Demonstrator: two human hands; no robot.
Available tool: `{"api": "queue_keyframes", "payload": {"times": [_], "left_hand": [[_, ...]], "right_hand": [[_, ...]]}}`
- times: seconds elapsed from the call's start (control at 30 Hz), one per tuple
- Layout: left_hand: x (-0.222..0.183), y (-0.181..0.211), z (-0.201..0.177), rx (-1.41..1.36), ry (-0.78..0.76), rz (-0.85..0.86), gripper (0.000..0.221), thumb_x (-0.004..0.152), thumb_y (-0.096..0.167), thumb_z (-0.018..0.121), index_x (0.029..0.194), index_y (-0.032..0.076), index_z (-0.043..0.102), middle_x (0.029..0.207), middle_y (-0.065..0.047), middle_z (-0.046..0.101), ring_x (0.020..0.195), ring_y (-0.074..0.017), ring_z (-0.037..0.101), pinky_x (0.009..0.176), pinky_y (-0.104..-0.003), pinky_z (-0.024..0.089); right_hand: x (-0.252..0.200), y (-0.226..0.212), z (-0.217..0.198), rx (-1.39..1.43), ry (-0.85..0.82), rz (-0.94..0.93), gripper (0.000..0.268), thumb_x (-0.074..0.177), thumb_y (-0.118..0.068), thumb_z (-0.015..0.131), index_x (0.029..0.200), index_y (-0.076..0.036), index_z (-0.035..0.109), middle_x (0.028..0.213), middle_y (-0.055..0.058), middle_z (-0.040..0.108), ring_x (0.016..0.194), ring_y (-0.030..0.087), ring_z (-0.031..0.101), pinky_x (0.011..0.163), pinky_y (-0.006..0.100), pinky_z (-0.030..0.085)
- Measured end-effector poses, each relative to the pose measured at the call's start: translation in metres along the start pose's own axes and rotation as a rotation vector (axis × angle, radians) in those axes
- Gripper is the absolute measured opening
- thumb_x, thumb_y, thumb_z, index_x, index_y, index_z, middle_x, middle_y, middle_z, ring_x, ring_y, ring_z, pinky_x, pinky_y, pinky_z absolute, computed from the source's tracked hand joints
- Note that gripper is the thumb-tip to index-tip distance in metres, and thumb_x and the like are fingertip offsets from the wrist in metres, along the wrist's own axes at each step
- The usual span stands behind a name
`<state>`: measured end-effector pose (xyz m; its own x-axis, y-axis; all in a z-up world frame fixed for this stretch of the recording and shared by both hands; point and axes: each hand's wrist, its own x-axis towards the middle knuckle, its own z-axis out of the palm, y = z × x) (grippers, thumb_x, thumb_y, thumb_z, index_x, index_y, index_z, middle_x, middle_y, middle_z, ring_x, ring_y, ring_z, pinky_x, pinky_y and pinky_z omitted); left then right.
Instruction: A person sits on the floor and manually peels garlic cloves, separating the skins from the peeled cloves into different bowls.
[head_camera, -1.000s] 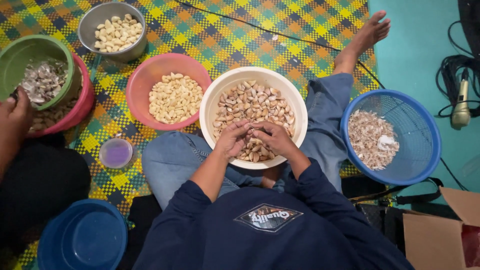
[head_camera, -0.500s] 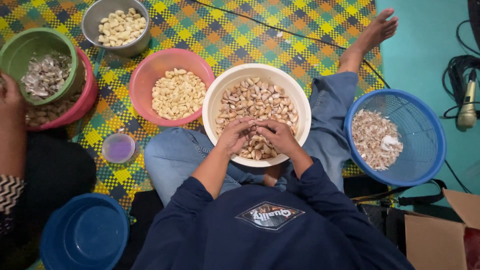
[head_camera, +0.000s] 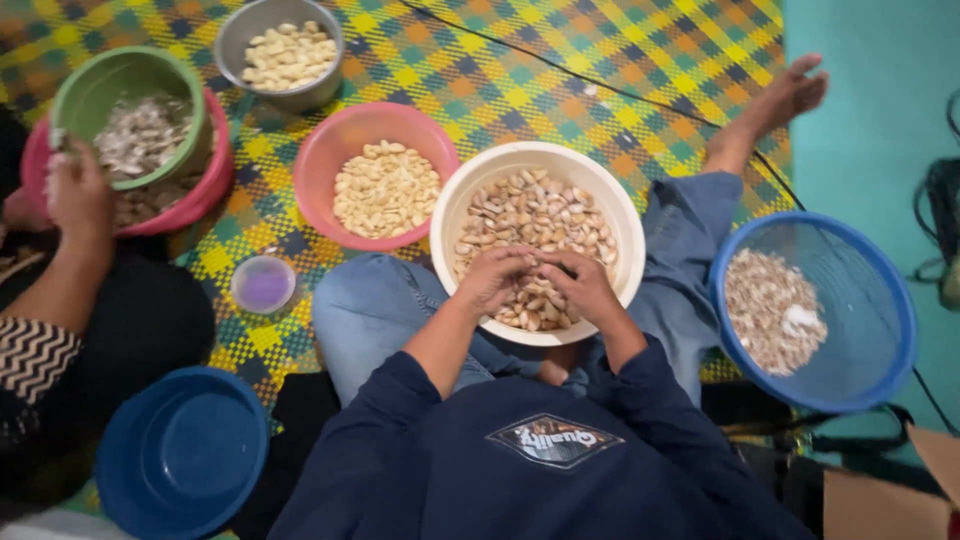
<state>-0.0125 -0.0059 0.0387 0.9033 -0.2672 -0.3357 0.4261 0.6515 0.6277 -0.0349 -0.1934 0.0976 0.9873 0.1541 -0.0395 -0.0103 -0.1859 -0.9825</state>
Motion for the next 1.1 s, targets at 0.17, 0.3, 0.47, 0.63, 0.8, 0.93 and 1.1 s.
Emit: {"api": "queue_keyframes", "payload": {"times": [0.17, 0.3, 0.47, 0.63, 0.8, 0.93, 1.1], "left_hand": [[0.011, -0.015, -0.012, 0.01, -0.014, -0.001, 0.031, 0.085, 0.003, 0.079, 0.116, 0.001, 0.074, 0.088, -0.012, 0.074, 0.08, -0.0229, 0.078, 0.072, -0.03, 0.067], [0.016, -0.015, -0.015, -0.021, 0.005, 0.009, 0.03, 0.084, 0.002, 0.08, 0.114, 0.0, 0.074, 0.089, -0.015, 0.074, 0.083, -0.0242, 0.078, 0.076, -0.031, 0.067], [0.015, -0.015, -0.015, -0.109, -0.006, 0.02, 0.029, 0.085, -0.003, 0.077, 0.114, -0.006, 0.072, 0.089, -0.02, 0.073, 0.084, -0.025, 0.077, 0.079, -0.033, 0.067], [0.005, -0.01, -0.007, -0.089, 0.0, 0.071, 0.029, 0.084, 0.0, 0.08, 0.112, -0.004, 0.073, 0.09, -0.018, 0.075, 0.083, -0.0239, 0.078, 0.078, -0.033, 0.066], [0.008, -0.014, -0.005, -0.071, -0.002, 0.1, 0.029, 0.085, 0.002, 0.083, 0.111, -0.003, 0.072, 0.092, -0.014, 0.075, 0.084, -0.0243, 0.078, 0.078, -0.032, 0.065], [0.01, -0.017, -0.009, -0.035, -0.007, 0.106, 0.025, 0.088, 0.006, 0.083, 0.109, 0.0, 0.071, 0.09, -0.01, 0.073, 0.083, -0.0222, 0.078, 0.073, -0.028, 0.067], [0.013, -0.017, -0.01, 0.009, 0.0, 0.102, 0.022, 0.089, 0.011, 0.082, 0.107, 0.005, 0.071, 0.088, -0.005, 0.072, 0.078, -0.0173, 0.076, 0.066, -0.024, 0.066]], "right_hand": [[0.003, 0.018, -0.002, -0.104, 0.017, 0.001, 0.025, 0.095, -0.017, 0.076, 0.12, -0.01, 0.078, 0.091, 0.021, 0.076, 0.066, 0.018, 0.068, 0.052, 0.031, 0.056], [0.004, 0.011, 0.002, -0.139, 0.023, 0.007, 0.027, 0.097, -0.018, 0.075, 0.123, -0.012, 0.077, 0.087, 0.019, 0.076, 0.056, 0.016, 0.066, 0.047, 0.029, 0.055], [0.007, 0.031, 0.006, -0.083, 0.03, -0.021, 0.026, 0.097, -0.014, 0.073, 0.123, -0.012, 0.077, 0.093, 0.019, 0.076, 0.062, 0.015, 0.066, 0.045, 0.03, 0.053], [0.005, 0.026, 0.011, -0.075, 0.025, -0.03, 0.027, 0.098, -0.011, 0.07, 0.124, -0.009, 0.074, 0.088, 0.02, 0.074, 0.056, 0.018, 0.065, 0.041, 0.027, 0.051], [0.0, 0.009, 0.015, -0.07, 0.031, -0.027, 0.027, 0.098, -0.011, 0.069, 0.125, -0.008, 0.074, 0.075, 0.019, 0.071, 0.051, 0.019, 0.064, 0.037, 0.026, 0.051], [-0.006, -0.008, 0.022, -0.021, 0.032, -0.002, 0.029, 0.099, -0.011, 0.066, 0.127, -0.008, 0.072, 0.062, 0.017, 0.064, 0.043, 0.019, 0.058, 0.033, 0.027, 0.048], [-0.006, -0.016, 0.025, 0.044, 0.03, 0.025, 0.032, 0.099, -0.011, 0.066, 0.13, -0.009, 0.07, 0.055, 0.015, 0.058, 0.037, 0.018, 0.053, 0.031, 0.027, 0.045]]}}
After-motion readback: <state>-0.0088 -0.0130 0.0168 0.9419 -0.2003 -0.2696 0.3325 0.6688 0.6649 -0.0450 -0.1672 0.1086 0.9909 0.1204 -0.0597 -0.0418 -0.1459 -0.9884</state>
